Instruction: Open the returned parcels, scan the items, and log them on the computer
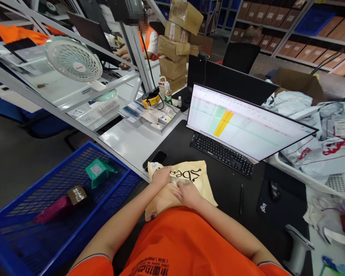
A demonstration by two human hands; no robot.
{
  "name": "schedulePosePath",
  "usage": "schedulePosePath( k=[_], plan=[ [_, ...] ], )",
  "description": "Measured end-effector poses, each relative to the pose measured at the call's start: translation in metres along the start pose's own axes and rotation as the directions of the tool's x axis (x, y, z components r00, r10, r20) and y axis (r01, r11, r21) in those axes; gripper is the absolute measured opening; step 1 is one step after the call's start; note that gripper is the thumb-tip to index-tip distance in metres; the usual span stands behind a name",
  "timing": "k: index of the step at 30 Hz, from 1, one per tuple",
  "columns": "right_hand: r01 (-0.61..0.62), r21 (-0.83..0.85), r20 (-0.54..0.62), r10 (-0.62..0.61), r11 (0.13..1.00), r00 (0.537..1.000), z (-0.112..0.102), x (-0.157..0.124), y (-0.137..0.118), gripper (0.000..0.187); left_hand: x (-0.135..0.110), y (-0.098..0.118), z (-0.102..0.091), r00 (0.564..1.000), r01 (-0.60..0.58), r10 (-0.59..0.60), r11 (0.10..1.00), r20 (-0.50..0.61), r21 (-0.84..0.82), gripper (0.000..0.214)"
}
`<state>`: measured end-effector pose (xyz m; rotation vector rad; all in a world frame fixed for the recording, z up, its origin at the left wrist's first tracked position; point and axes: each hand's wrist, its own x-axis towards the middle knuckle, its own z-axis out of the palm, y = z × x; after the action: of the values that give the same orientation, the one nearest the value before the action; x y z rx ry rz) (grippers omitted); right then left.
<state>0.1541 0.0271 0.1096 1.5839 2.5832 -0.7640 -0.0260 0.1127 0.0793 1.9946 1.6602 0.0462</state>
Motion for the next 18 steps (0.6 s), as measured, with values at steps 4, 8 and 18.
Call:
schedulePosePath(
  k=[4, 8, 18],
  plan=[
    [-0.001, -0.067, 0.065, 0.005, 0.998, 0.998, -0.002, 0.005, -0.014, 0.033, 0.025, -0.007, -0.022, 0.982, 0.168, -0.164, 0.985, -0.089, 0.036, 0.015],
    [0.112, -0.069, 0.086, -0.106, 0.991, 0.991, -0.02, 0.005, -0.024, 0.033, 0.056, -0.021, -0.049, 0.94, 0.296, -0.289, 0.955, -0.181, 0.014, 0.018],
    [0.187, -0.161, 0.123, -0.168, 0.969, 0.978, -0.068, -0.089, -0.013, 0.028, 0.09, 0.004, -0.028, 0.918, 0.356, -0.379, 0.917, -0.117, -0.179, 0.012]
  ],
)
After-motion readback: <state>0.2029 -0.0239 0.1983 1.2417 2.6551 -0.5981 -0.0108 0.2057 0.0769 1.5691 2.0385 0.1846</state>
